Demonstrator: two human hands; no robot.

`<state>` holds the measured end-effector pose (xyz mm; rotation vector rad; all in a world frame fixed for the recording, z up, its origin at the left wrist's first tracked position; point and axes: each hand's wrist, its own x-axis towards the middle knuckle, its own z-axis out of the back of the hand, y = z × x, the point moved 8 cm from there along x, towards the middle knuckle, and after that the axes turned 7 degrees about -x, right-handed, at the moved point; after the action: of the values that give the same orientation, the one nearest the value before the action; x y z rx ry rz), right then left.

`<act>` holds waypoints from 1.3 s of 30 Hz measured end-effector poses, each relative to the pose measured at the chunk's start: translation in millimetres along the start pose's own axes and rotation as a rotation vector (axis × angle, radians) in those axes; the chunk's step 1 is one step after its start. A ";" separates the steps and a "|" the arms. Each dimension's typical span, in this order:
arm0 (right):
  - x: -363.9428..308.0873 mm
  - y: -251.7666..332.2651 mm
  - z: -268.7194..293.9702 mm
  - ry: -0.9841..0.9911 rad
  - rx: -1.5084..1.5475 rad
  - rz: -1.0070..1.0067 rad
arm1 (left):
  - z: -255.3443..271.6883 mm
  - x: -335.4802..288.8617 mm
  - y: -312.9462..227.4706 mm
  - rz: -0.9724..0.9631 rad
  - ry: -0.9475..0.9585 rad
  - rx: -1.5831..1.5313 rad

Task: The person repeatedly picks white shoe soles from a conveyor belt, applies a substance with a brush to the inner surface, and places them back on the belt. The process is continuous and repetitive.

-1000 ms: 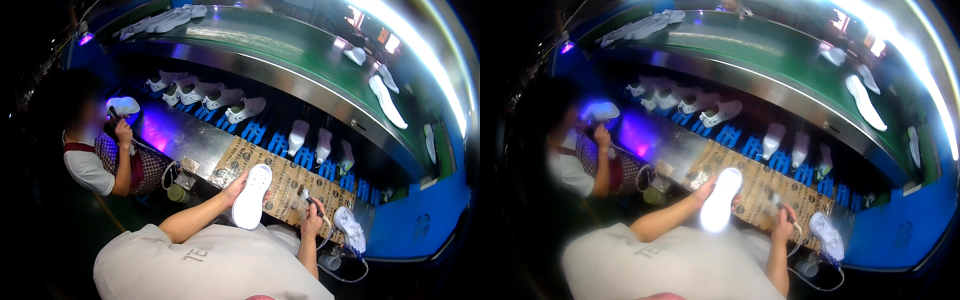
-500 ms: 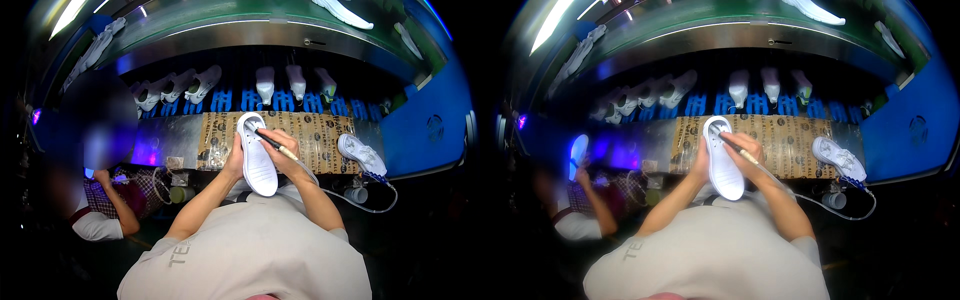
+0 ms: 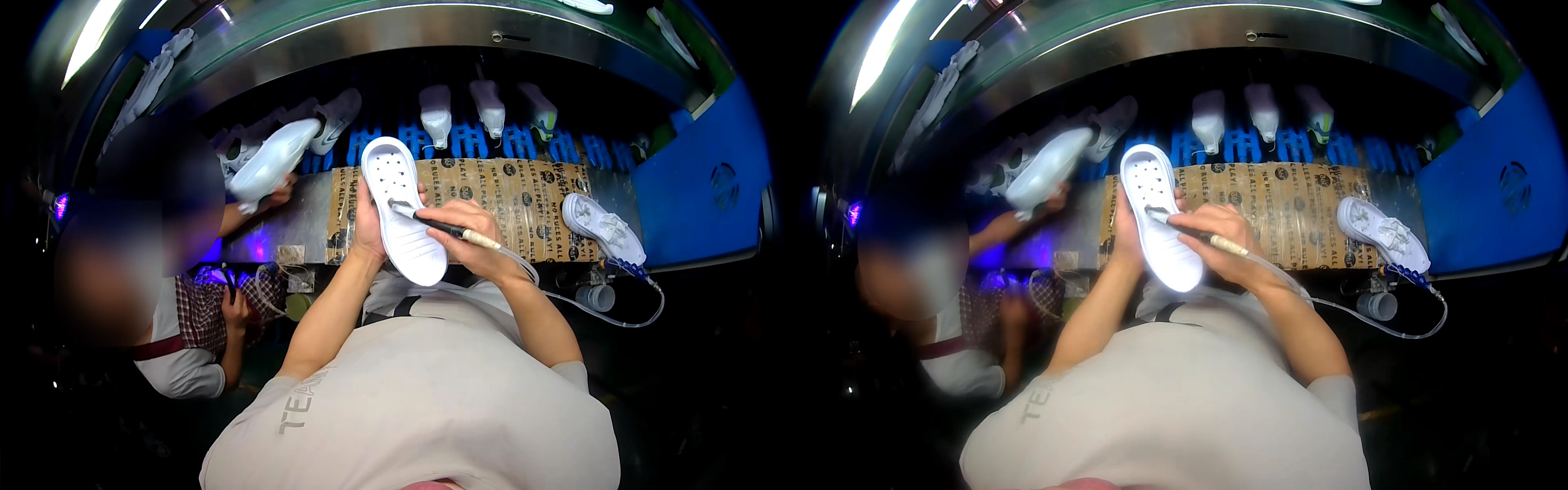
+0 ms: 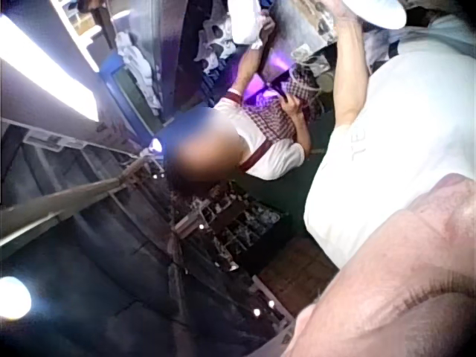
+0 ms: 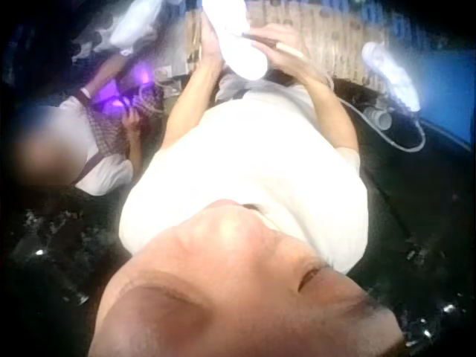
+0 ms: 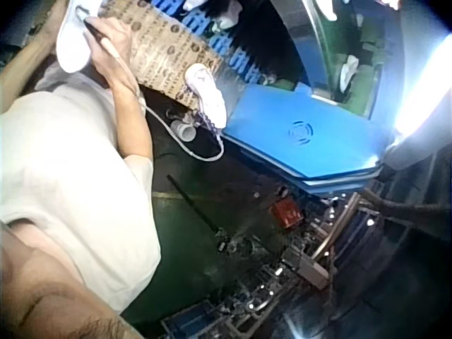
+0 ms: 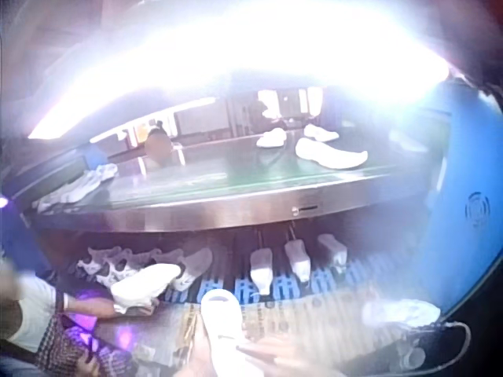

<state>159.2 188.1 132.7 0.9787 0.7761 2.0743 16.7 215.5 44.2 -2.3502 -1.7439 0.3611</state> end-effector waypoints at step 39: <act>-5.7 23.6 54.4 0.209 -0.231 0.210 | -80.7 45.1 -27.9 0.664 0.127 1.889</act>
<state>198.4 181.8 177.2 0.7504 0.5373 2.4143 28.5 266.0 125.6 -1.1698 0.0153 1.1623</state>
